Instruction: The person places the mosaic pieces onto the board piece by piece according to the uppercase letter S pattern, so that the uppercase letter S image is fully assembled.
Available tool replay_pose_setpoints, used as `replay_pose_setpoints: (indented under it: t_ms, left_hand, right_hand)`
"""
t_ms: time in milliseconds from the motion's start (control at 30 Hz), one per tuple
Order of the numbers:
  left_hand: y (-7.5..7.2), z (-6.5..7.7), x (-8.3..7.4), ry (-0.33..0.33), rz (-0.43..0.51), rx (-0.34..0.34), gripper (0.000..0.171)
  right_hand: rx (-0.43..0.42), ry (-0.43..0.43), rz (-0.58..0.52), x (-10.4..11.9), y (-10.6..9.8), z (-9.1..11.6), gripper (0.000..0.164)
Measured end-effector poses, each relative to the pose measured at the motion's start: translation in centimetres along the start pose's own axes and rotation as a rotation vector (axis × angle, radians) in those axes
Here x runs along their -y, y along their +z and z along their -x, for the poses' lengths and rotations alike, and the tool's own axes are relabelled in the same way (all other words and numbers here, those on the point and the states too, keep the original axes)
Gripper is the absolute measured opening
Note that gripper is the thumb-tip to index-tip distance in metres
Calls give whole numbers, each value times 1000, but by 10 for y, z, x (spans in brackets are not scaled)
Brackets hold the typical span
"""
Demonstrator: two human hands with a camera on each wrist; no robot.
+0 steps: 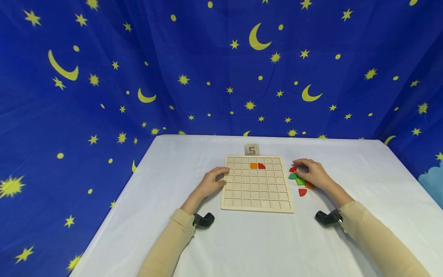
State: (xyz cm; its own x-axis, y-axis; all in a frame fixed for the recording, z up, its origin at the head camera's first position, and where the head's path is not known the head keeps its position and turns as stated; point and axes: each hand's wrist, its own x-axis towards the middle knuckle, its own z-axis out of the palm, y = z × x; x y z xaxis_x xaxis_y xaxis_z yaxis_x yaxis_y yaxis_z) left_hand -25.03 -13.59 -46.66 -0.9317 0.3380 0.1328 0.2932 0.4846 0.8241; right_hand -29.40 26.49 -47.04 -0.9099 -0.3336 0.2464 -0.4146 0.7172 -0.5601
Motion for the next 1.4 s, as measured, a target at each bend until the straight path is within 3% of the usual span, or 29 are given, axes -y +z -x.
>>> replay_pose_setpoints:
  t_ms: [433,633,800,1200,1400]
  left_hand:
    - [-4,3,0,3,-5,-2,47]
    - [-5,3,2,9,-5,-14,47]
    - [-3,4,5,17,-6,-6,46]
    - [-1,4,4,108,9,-4,45]
    - [-2,2,-1,36,-8,3,47]
  right_hand:
    - [-28,31,-27,7,-6,-6,33]
    - [-91,7,-69,23,-21,-23,34]
    - [-87,9,-103,42,-25,-40,37]
    - [-20,-141,-212,94,17,-69,33]
    - [-17,-202,-263,112,31,-78,32]
